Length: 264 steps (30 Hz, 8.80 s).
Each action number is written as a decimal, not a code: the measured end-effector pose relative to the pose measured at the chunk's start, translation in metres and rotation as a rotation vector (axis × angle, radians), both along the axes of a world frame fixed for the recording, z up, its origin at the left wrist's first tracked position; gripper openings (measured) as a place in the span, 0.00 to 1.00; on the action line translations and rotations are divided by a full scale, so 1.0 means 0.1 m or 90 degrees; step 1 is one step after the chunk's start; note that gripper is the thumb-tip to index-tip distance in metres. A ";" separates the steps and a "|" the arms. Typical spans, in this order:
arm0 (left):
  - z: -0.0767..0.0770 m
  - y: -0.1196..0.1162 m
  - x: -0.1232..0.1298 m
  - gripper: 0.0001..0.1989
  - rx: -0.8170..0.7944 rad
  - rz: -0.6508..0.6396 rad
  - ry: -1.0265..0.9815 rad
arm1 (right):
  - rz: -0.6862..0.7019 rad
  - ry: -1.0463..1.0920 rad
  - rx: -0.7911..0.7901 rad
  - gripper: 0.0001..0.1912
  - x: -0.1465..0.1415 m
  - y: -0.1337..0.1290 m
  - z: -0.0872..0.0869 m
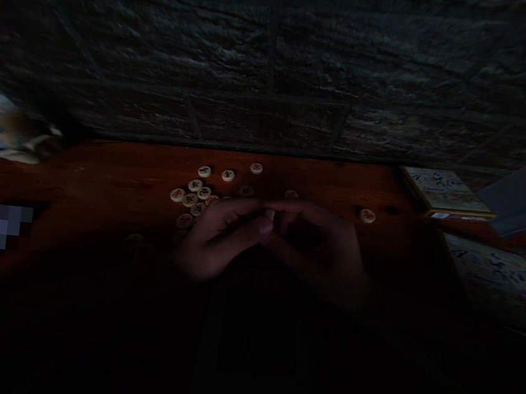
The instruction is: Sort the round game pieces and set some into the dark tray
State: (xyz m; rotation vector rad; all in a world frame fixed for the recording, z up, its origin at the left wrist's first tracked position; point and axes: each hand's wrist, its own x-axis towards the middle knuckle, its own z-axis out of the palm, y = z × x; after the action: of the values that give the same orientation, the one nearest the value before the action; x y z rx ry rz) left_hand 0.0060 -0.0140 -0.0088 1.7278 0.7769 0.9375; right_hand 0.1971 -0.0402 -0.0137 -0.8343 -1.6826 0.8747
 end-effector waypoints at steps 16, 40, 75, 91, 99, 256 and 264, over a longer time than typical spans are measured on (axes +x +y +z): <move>0.03 -0.02 0.03 0.10 0.008 0.012 0.009 | 0.012 -0.019 0.021 0.14 0.01 0.02 -0.04; 0.08 -0.01 0.05 0.12 0.012 0.034 0.075 | 0.001 -0.061 0.024 0.13 0.01 0.02 -0.02; 0.07 -0.01 0.03 0.15 0.091 0.028 0.207 | 0.072 -0.054 -0.008 0.12 0.02 0.06 -0.03; 0.10 -0.01 0.03 0.17 0.132 -0.005 0.222 | 0.065 -0.102 0.053 0.08 0.03 0.10 -0.07; 0.07 -0.02 0.03 0.17 0.132 -0.011 0.216 | 0.058 -0.133 0.074 0.08 0.04 0.11 -0.07; 0.08 -0.01 0.03 0.18 0.182 0.006 0.271 | 0.050 -0.163 0.046 0.07 0.04 0.10 -0.08; 0.07 -0.02 0.02 0.17 0.186 -0.005 0.248 | 0.050 -0.150 0.051 0.06 0.04 0.10 -0.08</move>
State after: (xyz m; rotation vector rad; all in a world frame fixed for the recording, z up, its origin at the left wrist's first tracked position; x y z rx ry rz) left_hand 0.0079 -0.0163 -0.0019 2.2088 0.9149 0.7428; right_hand 0.2013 -0.0298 -0.0213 -0.8468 -1.9542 0.7800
